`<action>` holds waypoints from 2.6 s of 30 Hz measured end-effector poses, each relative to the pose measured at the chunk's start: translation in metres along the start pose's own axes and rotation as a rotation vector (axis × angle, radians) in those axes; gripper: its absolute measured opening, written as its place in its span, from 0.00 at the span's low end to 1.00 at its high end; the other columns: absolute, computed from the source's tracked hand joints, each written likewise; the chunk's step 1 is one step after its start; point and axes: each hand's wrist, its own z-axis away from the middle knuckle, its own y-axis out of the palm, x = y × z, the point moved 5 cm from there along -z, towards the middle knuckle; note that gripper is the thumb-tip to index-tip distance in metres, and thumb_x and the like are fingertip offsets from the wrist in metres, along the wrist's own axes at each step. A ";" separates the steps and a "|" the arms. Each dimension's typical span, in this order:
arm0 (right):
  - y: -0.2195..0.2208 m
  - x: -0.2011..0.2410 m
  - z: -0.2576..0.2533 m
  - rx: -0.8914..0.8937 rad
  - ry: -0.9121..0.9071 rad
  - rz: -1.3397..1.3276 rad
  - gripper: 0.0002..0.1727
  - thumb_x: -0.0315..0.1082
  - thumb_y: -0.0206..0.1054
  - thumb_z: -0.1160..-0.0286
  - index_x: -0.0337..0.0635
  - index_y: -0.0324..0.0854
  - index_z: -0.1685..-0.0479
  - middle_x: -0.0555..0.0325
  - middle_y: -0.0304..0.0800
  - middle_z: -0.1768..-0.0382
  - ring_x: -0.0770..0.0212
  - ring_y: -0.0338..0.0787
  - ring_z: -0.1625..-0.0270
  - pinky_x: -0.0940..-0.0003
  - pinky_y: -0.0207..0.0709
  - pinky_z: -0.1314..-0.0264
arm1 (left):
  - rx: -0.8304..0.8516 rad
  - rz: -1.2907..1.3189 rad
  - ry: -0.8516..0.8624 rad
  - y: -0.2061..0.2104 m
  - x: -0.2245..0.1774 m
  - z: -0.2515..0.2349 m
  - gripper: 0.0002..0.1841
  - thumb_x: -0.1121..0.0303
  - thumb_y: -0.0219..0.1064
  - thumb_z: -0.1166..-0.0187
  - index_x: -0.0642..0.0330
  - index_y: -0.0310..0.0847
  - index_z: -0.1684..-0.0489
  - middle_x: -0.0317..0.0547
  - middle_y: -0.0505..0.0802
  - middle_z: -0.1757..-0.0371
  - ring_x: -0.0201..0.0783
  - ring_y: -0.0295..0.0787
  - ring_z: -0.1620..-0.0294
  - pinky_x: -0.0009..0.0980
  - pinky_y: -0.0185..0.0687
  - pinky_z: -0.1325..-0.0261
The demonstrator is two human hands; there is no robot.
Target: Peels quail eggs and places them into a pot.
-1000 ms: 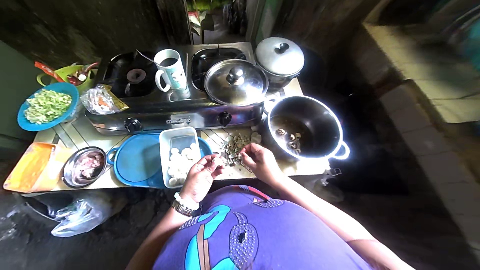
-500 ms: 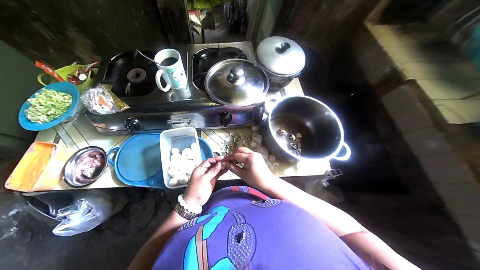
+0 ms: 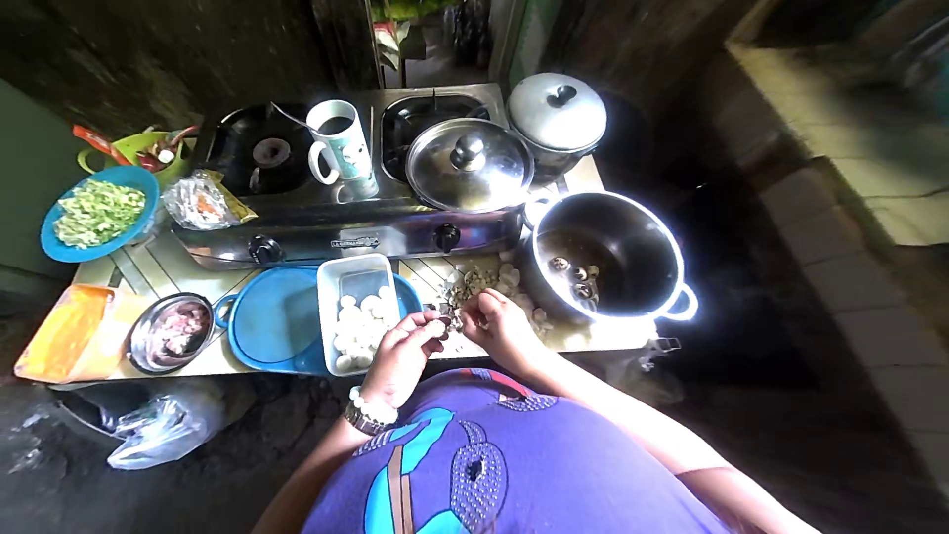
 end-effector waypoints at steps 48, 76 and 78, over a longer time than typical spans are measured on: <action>0.003 0.014 0.007 -0.021 -0.143 -0.139 0.08 0.29 0.69 0.30 0.34 0.92 0.64 0.49 0.94 0.67 0.68 0.92 0.64 0.80 0.82 0.56 | -0.002 -0.028 0.032 0.007 -0.001 0.010 0.15 0.82 0.55 0.18 0.76 0.80 0.37 0.51 0.93 0.45 0.38 0.93 0.47 0.36 0.87 0.36; -0.012 -0.009 0.004 -0.026 0.136 -0.112 0.10 0.31 0.64 0.26 0.31 0.87 0.62 0.49 0.88 0.67 0.70 0.85 0.66 0.79 0.78 0.60 | 0.045 0.133 0.031 0.000 0.002 0.005 0.12 0.81 0.56 0.23 0.62 0.83 0.50 0.43 0.93 0.56 0.34 0.92 0.58 0.30 0.88 0.49; -0.012 -0.008 0.004 -0.022 0.135 -0.114 0.10 0.31 0.64 0.26 0.31 0.87 0.62 0.49 0.88 0.67 0.71 0.84 0.67 0.80 0.77 0.60 | 0.060 0.171 0.035 -0.001 0.004 0.005 0.09 0.80 0.64 0.27 0.59 0.84 0.55 0.43 0.93 0.55 0.33 0.92 0.59 0.29 0.89 0.50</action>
